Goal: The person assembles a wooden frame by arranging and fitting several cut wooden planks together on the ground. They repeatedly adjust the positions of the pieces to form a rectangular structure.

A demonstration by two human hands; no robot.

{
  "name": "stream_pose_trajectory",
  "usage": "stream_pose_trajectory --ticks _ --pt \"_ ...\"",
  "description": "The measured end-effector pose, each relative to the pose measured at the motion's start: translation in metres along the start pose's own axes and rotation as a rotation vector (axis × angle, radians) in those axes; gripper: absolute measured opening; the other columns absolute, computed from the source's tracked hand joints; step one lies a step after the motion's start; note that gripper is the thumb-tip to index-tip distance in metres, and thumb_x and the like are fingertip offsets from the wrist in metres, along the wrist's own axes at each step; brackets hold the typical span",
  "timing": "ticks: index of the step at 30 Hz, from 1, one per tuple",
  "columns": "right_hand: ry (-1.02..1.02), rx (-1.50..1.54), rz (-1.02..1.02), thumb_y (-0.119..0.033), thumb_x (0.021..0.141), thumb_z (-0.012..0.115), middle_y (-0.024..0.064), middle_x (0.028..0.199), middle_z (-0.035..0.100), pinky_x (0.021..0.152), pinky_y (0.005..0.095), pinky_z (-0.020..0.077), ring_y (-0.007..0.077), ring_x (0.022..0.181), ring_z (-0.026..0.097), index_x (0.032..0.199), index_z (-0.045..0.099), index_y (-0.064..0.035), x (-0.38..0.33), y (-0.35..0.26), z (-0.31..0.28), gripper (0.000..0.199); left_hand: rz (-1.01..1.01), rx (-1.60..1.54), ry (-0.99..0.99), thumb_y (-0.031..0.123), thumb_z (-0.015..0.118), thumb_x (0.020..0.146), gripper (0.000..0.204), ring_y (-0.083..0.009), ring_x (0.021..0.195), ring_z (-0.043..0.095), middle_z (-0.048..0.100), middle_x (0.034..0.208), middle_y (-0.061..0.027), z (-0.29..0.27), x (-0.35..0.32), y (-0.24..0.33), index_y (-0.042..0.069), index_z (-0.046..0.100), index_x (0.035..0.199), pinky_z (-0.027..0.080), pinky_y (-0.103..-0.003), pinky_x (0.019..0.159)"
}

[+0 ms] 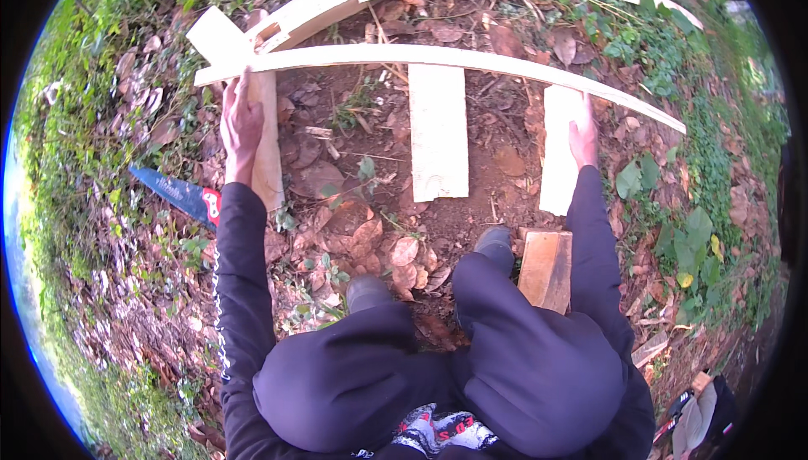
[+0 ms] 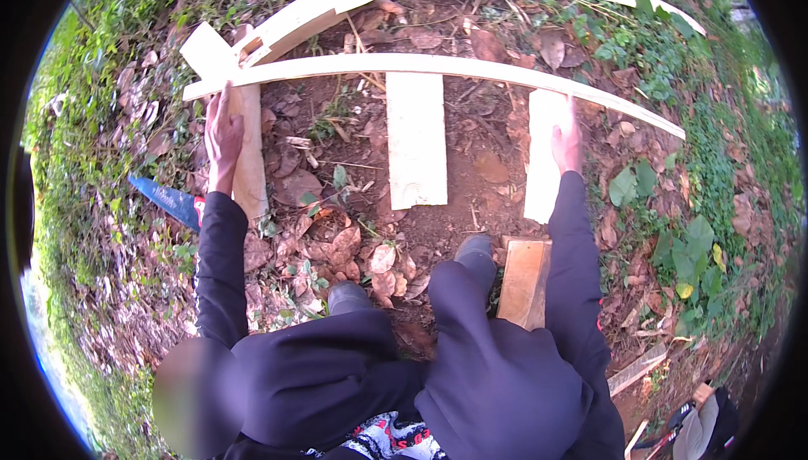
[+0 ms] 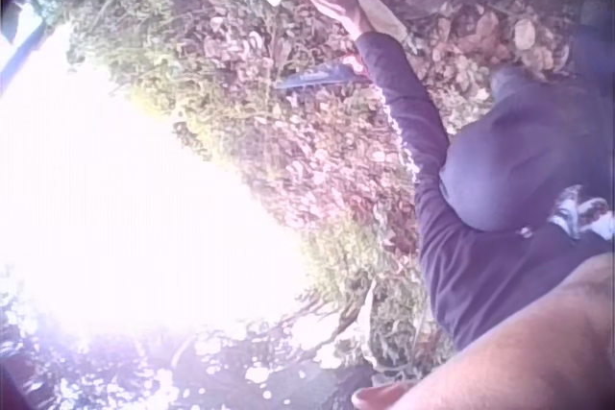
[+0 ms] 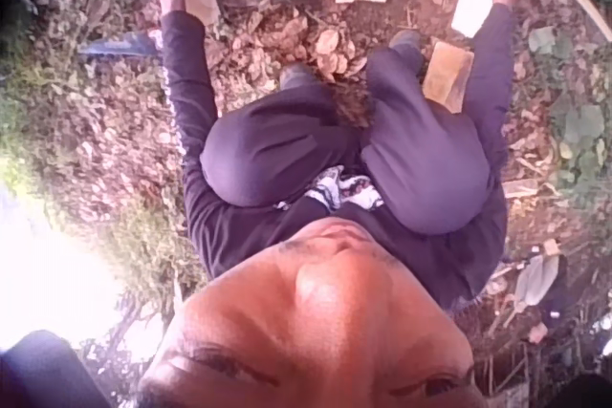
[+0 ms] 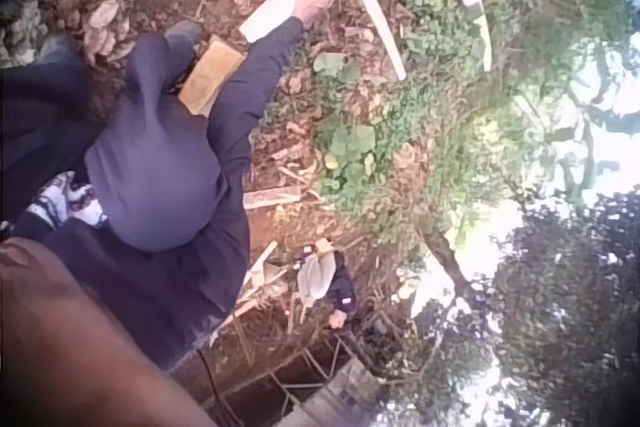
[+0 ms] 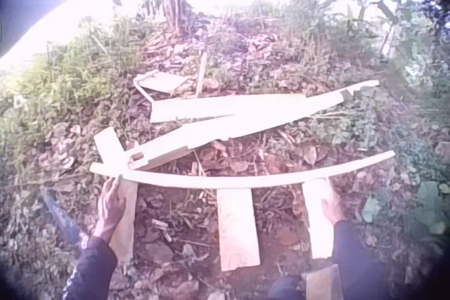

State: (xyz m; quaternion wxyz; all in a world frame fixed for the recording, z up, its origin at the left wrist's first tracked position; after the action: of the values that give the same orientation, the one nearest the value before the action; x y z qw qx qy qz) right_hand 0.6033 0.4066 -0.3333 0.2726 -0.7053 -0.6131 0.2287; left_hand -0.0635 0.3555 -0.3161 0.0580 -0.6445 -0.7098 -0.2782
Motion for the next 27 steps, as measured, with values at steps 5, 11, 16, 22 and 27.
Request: stream_pose_trajectory --ticks 5,11,16,22,27 --pt "0.097 -0.035 -0.153 0.009 0.090 0.043 0.0271 0.134 0.058 0.105 0.0442 0.0469 0.0374 0.123 0.059 0.157 0.033 -0.0103 -0.002 0.004 -0.005 0.070 0.053 -0.050 -0.090 0.001 0.054 0.082 0.071 -0.0382 0.124 0.057 0.056 0.139 -0.0208 0.005 0.006 0.001 0.015 0.046 0.151 0.051 -0.044 0.100" --pt "0.202 -0.104 -0.282 0.006 0.088 0.048 0.0261 0.143 0.052 0.113 0.0428 0.0432 0.0395 0.132 0.052 0.153 0.037 -0.0086 0.009 0.014 -0.001 0.068 0.023 -0.083 -0.146 0.003 0.051 0.089 0.070 -0.0388 0.137 0.046 0.047 0.150 -0.0182 0.015 -0.001 -0.020 0.016 0.036 0.156 0.040 -0.045 0.113" --pt "0.186 -0.015 -0.212 0.004 0.087 0.051 0.0268 0.139 0.055 0.112 0.0421 0.0441 0.0383 0.129 0.055 0.145 0.048 -0.0035 -0.008 0.009 -0.018 0.059 0.084 -0.163 -0.159 -0.001 0.051 0.091 0.067 -0.0397 0.138 0.044 0.045 0.151 -0.0225 0.019 0.000 -0.004 0.013 0.038 0.156 0.036 -0.045 0.116" --pt "0.289 0.027 -0.215 0.009 0.079 0.057 0.0252 0.140 0.055 0.112 0.0412 0.0443 0.0398 0.130 0.054 0.142 0.050 -0.0017 -0.003 0.031 -0.001 0.065 0.102 -0.187 -0.124 0.023 0.057 0.100 0.058 -0.0327 0.138 0.045 0.046 0.151 -0.0208 0.046 -0.009 -0.058 0.003 0.042 0.152 0.032 -0.042 0.118" --pt "0.295 -0.028 -0.203 0.008 0.082 0.050 0.0248 0.144 0.052 0.114 0.0409 0.0429 0.0361 0.132 0.053 0.147 0.045 -0.0001 0.005 0.015 0.002 0.065 0.230 0.009 -0.038 0.023 0.060 0.096 0.057 -0.0338 0.134 0.048 0.051 0.147 -0.0207 0.043 -0.003 -0.054 0.003 0.046 0.149 0.035 -0.043 0.115"
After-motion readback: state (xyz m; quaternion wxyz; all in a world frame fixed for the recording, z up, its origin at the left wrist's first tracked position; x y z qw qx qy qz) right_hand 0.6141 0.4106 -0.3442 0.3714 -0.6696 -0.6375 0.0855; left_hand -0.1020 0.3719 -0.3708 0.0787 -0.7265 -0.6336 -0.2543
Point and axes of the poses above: each hand's wrist, its own x-axis towards the middle knuckle, its own z-axis out of the palm, y = z × x, the point moved 2 cm from there along x, towards the middle knuckle
